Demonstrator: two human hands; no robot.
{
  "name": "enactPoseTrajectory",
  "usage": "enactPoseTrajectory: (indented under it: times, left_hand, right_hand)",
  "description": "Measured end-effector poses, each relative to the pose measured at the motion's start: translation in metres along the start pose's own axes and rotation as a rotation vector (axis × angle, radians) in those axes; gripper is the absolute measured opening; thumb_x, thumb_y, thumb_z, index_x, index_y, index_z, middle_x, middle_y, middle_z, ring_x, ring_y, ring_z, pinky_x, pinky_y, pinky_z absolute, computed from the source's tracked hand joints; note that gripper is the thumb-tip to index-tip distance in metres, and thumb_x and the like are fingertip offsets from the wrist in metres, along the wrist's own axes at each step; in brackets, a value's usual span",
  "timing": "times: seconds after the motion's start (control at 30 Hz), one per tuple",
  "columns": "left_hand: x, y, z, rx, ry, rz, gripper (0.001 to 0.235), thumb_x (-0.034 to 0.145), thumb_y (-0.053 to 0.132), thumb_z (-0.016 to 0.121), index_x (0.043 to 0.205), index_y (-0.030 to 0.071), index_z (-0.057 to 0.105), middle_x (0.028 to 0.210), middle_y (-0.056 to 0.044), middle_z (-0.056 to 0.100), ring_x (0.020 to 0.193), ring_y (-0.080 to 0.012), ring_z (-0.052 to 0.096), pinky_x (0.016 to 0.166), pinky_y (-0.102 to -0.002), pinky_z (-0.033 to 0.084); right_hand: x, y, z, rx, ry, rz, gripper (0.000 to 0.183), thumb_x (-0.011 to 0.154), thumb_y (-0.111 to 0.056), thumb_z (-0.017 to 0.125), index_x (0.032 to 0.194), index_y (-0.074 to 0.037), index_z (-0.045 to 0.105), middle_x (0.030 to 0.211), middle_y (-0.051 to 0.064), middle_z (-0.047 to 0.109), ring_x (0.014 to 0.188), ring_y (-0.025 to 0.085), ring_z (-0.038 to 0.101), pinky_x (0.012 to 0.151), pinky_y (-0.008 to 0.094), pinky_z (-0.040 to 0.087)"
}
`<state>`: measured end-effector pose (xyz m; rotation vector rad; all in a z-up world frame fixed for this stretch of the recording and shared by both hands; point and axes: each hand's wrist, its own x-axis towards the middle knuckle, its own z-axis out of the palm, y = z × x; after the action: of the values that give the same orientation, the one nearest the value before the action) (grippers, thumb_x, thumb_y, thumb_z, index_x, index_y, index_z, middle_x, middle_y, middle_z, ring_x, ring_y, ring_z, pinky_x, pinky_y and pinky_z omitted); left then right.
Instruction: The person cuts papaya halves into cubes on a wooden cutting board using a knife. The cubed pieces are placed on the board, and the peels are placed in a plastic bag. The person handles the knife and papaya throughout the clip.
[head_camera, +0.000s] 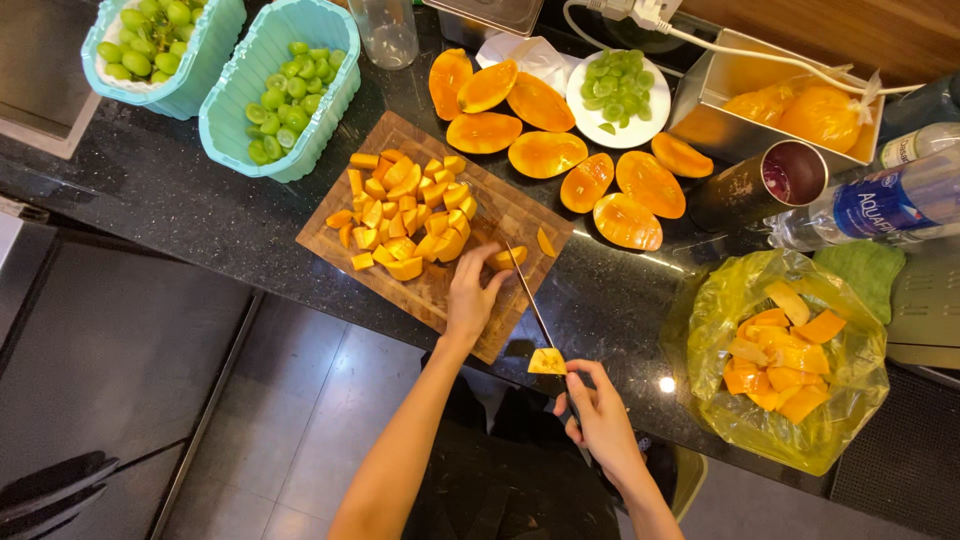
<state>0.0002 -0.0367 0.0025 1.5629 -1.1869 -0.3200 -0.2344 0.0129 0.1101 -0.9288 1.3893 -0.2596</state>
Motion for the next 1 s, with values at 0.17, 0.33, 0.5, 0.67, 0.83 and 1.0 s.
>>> enactPoseTrajectory:
  times: [0.17, 0.33, 0.5, 0.67, 0.83, 1.0]
  left_hand:
    - [-0.005, 0.0, -0.006, 0.028, -0.017, 0.032, 0.027, 0.091, 0.001, 0.071, 0.118, 0.005, 0.071, 0.122, -0.008, 0.07, 0.113, -0.0297, 0.066, 0.096, -0.038, 0.054]
    - [-0.004, 0.004, -0.006, 0.093, -0.02, 0.044, 0.027, 0.091, 0.001, 0.071, 0.117, 0.007, 0.072, 0.119, -0.006, 0.07, 0.11, -0.0279, 0.066, 0.091, -0.037, 0.055]
    - [-0.002, 0.009, -0.005, 0.15, -0.032, 0.055, 0.03, 0.09, 0.0, 0.071, 0.118, 0.009, 0.073, 0.119, -0.005, 0.069, 0.108, -0.0278, 0.066, 0.088, -0.038, 0.055]
    - [-0.003, 0.009, -0.006, 0.178, -0.038, 0.082, 0.034, 0.088, -0.002, 0.071, 0.119, 0.009, 0.074, 0.12, -0.005, 0.069, 0.108, -0.0277, 0.065, 0.088, -0.038, 0.056]
    - [-0.003, 0.006, -0.006, 0.185, -0.029, 0.096, 0.034, 0.088, -0.002, 0.071, 0.12, 0.01, 0.074, 0.12, -0.004, 0.069, 0.109, -0.0274, 0.065, 0.089, -0.038, 0.056]
    - [-0.002, 0.01, -0.005, 0.193, -0.031, 0.094, 0.033, 0.088, -0.001, 0.072, 0.119, 0.011, 0.075, 0.119, -0.004, 0.069, 0.108, -0.0271, 0.066, 0.088, -0.038, 0.056]
  right_hand:
    - [0.003, 0.001, 0.013, -0.007, 0.032, 0.022, 0.03, 0.102, -0.029, 0.051, 0.126, -0.012, 0.057, 0.071, 0.007, 0.061, 0.041, 0.01, 0.04, 0.039, 0.026, 0.028]
    - [-0.002, -0.005, 0.016, -0.2, 0.132, -0.012, 0.03, 0.102, -0.031, 0.052, 0.126, -0.015, 0.058, 0.067, 0.006, 0.063, 0.042, 0.009, 0.044, 0.041, 0.027, 0.033]
    - [-0.007, -0.015, 0.011, -0.214, 0.156, 0.009, 0.03, 0.102, -0.031, 0.052, 0.126, -0.015, 0.058, 0.067, 0.006, 0.064, 0.043, 0.009, 0.044, 0.041, 0.027, 0.033]
    - [-0.008, -0.015, 0.008, -0.143, 0.106, 0.041, 0.03, 0.102, -0.03, 0.052, 0.126, -0.014, 0.059, 0.068, 0.006, 0.062, 0.043, 0.009, 0.042, 0.041, 0.028, 0.031]
    - [-0.001, -0.006, 0.004, -0.202, 0.105, 0.034, 0.029, 0.102, -0.031, 0.051, 0.126, -0.016, 0.058, 0.067, 0.006, 0.063, 0.041, 0.01, 0.043, 0.04, 0.027, 0.033]
    - [0.018, 0.008, 0.009, -0.159, 0.07, 0.017, 0.029, 0.102, -0.032, 0.052, 0.126, -0.016, 0.057, 0.068, 0.006, 0.062, 0.042, 0.009, 0.044, 0.039, 0.027, 0.032]
